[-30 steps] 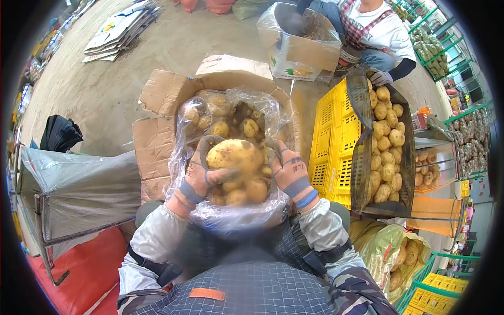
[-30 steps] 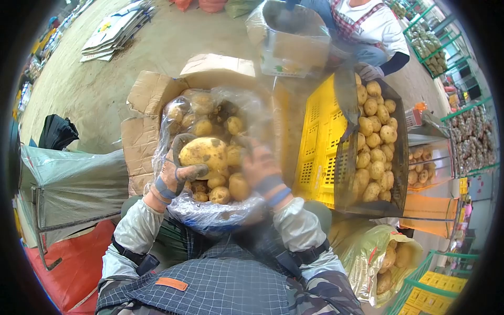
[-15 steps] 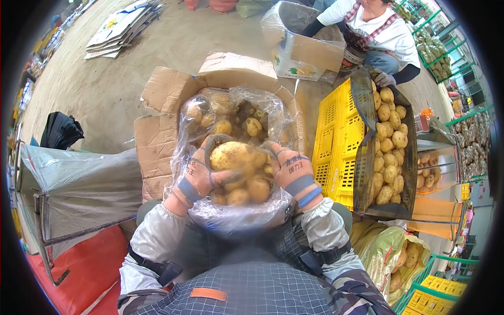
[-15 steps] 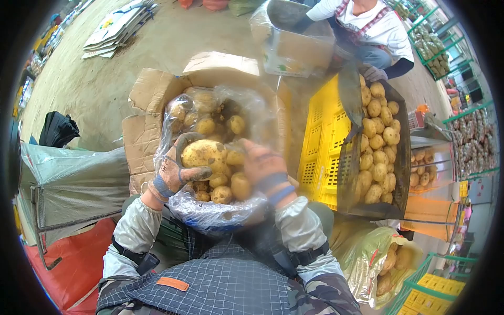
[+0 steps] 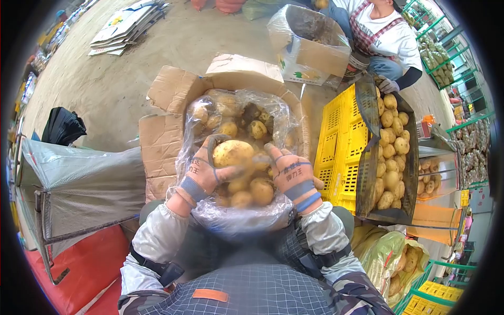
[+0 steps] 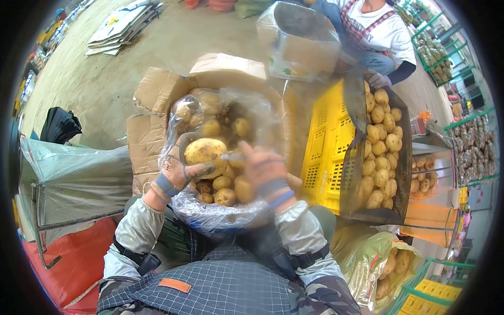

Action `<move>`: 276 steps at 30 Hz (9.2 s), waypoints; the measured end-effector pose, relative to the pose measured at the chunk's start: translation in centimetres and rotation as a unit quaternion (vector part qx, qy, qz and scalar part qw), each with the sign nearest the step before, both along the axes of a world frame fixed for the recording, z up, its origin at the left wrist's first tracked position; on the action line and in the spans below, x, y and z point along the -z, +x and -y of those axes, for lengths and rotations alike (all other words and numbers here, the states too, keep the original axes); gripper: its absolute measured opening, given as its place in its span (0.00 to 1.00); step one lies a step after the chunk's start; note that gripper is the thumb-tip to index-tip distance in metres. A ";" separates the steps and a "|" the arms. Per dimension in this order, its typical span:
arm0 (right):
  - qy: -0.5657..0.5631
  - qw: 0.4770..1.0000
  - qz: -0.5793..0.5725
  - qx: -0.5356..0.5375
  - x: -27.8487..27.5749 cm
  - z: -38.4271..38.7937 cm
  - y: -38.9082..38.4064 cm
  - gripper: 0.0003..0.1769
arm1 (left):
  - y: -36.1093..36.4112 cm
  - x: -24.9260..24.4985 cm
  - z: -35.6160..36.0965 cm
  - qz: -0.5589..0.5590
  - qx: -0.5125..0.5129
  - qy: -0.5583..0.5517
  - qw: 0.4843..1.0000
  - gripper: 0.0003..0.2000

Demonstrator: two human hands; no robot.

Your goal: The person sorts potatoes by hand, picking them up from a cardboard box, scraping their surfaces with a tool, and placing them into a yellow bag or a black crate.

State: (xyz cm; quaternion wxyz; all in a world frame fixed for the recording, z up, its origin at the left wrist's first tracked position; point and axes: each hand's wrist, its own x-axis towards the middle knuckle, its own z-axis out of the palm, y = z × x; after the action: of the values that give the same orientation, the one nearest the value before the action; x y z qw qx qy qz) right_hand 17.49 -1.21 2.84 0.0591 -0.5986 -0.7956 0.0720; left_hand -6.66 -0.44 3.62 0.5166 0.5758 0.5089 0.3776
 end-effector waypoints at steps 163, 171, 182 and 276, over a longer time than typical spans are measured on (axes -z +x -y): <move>-0.229 0.690 -0.665 0.171 6.6 0.4 -0.1 0.22 | 4.1 1.2 0.1 0.374 0.136 -0.159 0.904 0.39; -0.246 0.779 -0.564 0.121 -0.6 0.7 0.9 0.22 | 3.1 -0.8 1.0 0.318 0.094 -0.131 0.934 0.44; -0.148 0.985 -0.085 0.039 -3.7 1.3 -0.3 0.21 | 3.0 0.0 1.0 0.241 0.061 -0.131 0.960 0.41; -0.443 0.458 -0.765 0.089 -0.6 2.0 3.0 0.21 | 1.3 3.0 1.2 0.109 0.205 -0.250 0.940 0.13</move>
State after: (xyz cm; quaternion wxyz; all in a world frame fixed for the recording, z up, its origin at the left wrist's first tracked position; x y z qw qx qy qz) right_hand 20.48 -3.19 3.47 0.3768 -0.3161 -0.2345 0.8385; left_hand -5.36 -1.66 0.63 0.7623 0.4751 0.3984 0.1854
